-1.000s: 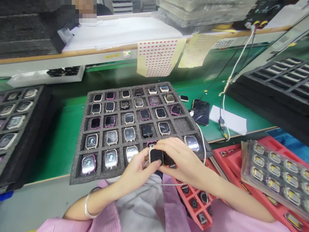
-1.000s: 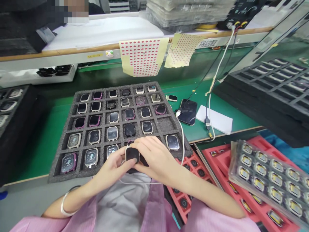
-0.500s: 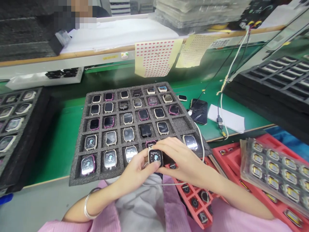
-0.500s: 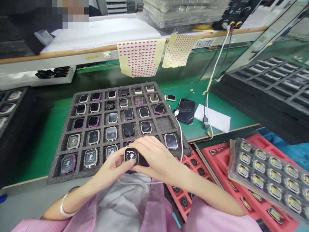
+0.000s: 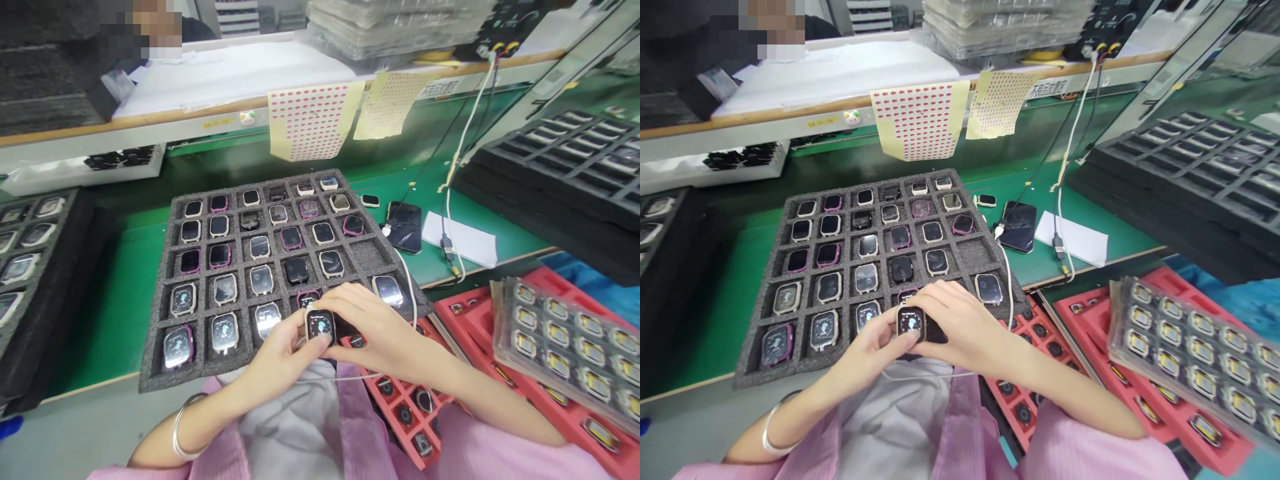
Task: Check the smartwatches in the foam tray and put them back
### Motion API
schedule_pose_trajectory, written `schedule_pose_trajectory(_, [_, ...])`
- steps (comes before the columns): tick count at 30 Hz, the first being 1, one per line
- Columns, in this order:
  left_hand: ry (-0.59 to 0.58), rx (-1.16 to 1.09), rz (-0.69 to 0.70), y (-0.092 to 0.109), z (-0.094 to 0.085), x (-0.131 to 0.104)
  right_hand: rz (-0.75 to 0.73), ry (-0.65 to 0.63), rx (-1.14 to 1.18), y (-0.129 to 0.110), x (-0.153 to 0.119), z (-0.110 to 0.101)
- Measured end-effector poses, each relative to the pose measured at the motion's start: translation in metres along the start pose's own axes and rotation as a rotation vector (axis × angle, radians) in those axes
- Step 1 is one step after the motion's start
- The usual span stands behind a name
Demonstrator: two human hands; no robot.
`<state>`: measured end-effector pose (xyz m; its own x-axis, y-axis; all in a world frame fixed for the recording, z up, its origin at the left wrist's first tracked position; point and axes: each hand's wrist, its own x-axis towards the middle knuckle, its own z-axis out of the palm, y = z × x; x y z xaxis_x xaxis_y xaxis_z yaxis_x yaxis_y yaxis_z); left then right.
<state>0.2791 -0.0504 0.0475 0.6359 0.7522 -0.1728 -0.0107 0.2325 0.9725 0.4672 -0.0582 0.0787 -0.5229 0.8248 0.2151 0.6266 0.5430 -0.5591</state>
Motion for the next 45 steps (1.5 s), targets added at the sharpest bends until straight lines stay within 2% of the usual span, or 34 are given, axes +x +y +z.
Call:
schedule_pose_trajectory(12, [-0.015,0.018,-0.001,0.0,0.004,-0.001,0.028,-0.053,0.041,-0.002,-0.001,-0.006])
schedule_pose_trajectory(15, [-0.02,0.067,0.0,-0.001,0.005,-0.003,0.041,-0.067,0.101,0.0,-0.004,-0.013])
schedule_pose_trajectory(18, [-0.06,0.067,-0.036,-0.001,0.005,-0.005,0.055,-0.013,0.123,0.011,-0.009,-0.024])
schedule_pose_trajectory(21, [-0.08,0.067,-0.08,0.0,0.006,-0.006,0.127,0.047,-0.055,0.028,-0.016,-0.032])
schedule_pose_trajectory(25, [-0.088,0.091,-0.089,0.003,0.008,-0.007,0.167,-0.052,-0.255,0.041,-0.03,-0.042])
schedule_pose_trajectory(30, [-0.114,0.078,-0.104,0.01,0.009,-0.006,0.185,-0.108,-0.436,0.045,-0.043,-0.065])
schedule_pose_trajectory(33, [-0.114,0.025,-0.09,0.01,0.011,0.0,0.205,-0.197,-0.46,0.056,-0.044,-0.07])
schedule_pose_trajectory(36, [-0.1,-0.016,-0.06,0.01,0.014,0.008,0.219,-0.217,-0.424,0.065,-0.045,-0.068])
schedule_pose_trajectory(40, [-0.12,-0.015,-0.07,0.012,0.016,0.011,0.264,-0.127,-0.329,0.058,-0.048,-0.07])
schedule_pose_trajectory(43, [-0.16,-0.023,-0.104,0.013,0.015,0.01,0.31,0.068,-0.221,0.035,-0.044,-0.069])
schedule_pose_trajectory(45, [-0.174,-0.034,-0.093,0.013,0.014,0.011,0.286,0.131,-0.145,0.016,-0.037,-0.061])
